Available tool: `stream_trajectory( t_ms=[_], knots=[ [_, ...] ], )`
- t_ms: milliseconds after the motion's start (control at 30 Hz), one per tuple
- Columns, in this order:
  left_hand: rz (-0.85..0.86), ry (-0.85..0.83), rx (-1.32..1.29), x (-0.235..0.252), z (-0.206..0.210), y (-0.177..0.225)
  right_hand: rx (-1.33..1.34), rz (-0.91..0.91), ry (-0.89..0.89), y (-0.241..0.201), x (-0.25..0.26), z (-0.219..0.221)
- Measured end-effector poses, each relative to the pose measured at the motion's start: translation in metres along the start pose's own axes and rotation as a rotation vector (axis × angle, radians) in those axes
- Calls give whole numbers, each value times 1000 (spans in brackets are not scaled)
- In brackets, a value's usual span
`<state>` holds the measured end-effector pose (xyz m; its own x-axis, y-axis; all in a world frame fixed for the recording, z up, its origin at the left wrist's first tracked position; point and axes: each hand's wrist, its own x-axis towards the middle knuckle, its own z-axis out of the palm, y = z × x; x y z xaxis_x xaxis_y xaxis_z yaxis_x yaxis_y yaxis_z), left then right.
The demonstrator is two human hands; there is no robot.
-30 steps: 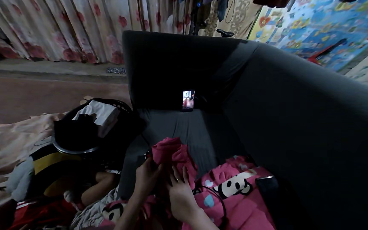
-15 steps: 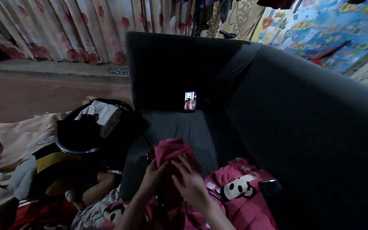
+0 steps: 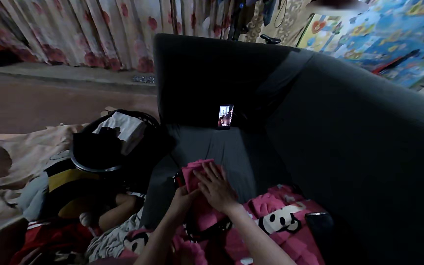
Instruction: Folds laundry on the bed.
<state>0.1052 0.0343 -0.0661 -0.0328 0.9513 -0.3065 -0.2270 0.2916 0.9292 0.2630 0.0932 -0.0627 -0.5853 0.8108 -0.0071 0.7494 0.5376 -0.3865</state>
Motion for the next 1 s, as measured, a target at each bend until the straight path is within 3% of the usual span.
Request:
stream_trajectory(
  t_ms=[167,267,400,533,767,900,1000],
  knots=[
    [-12,11,23,-1,2,2,146,305,-77,46,3,-14],
    [1,17,20,1,3,1,212,398,-76,70,4,-16],
    [-39,74,-4,-3,-1,3,217,401,103,96,12,4],
    [-75,92,-89,-8,-1,5,-46,429,70,107,21,23],
    [-119,4,-232,-19,1,14,-201,293,390,114,31,48],
    [-77,35,-297,-31,1,50,-236,297,510,119,39,60],
    [18,165,-282,-31,-17,84,-240,333,528,121,44,64]
  ],
)
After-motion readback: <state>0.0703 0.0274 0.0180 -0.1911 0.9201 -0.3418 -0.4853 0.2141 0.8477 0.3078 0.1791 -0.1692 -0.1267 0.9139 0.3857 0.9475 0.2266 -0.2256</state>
